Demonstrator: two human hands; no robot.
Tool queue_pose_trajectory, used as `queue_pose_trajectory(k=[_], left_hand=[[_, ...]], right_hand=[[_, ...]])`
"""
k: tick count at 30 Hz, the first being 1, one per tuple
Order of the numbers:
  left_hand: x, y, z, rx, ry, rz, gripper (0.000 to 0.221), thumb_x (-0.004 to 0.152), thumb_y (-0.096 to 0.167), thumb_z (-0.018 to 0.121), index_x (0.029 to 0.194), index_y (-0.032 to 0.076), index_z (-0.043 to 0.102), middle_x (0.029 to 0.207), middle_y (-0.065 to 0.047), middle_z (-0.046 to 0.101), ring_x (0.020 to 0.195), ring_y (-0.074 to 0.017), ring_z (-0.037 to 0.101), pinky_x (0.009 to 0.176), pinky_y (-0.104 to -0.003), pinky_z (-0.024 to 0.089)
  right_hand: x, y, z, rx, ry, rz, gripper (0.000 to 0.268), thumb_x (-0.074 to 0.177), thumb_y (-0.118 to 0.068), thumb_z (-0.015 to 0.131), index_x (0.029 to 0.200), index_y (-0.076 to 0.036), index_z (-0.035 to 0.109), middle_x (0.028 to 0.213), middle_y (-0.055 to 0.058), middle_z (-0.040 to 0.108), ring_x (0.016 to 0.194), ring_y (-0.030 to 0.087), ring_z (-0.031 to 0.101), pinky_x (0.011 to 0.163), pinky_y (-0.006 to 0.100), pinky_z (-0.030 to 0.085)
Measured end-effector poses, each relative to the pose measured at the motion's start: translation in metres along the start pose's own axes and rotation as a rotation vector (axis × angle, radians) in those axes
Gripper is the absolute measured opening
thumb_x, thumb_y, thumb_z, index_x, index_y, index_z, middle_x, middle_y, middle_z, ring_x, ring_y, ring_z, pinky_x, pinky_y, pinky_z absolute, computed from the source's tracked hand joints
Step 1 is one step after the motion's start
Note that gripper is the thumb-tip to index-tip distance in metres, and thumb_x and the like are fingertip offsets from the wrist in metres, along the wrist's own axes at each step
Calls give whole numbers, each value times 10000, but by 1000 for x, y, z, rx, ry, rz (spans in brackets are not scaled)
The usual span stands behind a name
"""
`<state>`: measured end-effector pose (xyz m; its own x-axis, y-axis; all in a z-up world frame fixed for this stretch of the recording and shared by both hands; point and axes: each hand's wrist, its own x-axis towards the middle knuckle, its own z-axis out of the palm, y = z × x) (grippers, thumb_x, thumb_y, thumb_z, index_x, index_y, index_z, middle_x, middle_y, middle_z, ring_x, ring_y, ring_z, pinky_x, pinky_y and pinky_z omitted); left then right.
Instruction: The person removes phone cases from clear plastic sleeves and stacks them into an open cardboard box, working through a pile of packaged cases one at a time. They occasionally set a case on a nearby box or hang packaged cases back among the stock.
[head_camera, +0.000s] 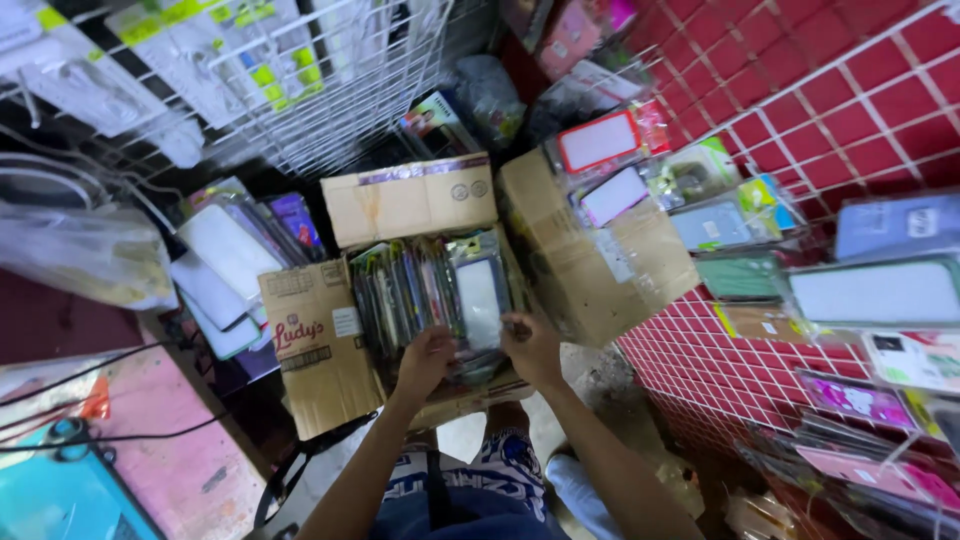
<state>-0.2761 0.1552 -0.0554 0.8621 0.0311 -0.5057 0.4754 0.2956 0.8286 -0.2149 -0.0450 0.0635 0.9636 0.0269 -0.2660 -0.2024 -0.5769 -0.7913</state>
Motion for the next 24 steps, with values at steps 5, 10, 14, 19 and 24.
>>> queue_pose_trajectory(k=[5,10,14,19,24], left_hand=[[-45,155,38,68,-45,-202,343,964,253,696,1256,87,626,926,6,688,768,-112,651,642,-286,536],[-39,156,47,46,-189,-22,242,990,194,730,1152,22,679,867,-65,663,734,-145,609,607,-305,512],[-45,188,66,-60,-216,93,208,948,130,720,1131,43,672,969,-32,725,816,-110,662,674,-277,568],[-33,198,87,-114,-204,214,240,927,103,728,1150,37,671,997,-47,743,834,-113,678,695,-275,585],[-36,214,103,-150,-277,242,268,935,81,719,1176,18,620,972,-54,722,826,-121,689,689,-289,611]], right_hand=[[-29,-53,-50,114,-89,28,280,888,-110,751,1164,-64,759,841,72,752,741,139,693,668,315,568],[-52,-59,-70,249,23,-75,247,878,-42,729,1124,-47,750,1101,39,751,893,120,719,736,278,592],[-67,-72,-86,240,113,-234,199,858,24,770,1047,-39,765,1141,77,715,963,139,726,776,287,607],[-76,-69,-101,198,222,-234,166,851,30,749,998,-39,780,1112,69,753,964,126,726,774,282,608],[-80,-71,-113,253,252,-45,218,915,-35,726,1114,-64,809,921,48,799,808,89,694,728,233,559]])
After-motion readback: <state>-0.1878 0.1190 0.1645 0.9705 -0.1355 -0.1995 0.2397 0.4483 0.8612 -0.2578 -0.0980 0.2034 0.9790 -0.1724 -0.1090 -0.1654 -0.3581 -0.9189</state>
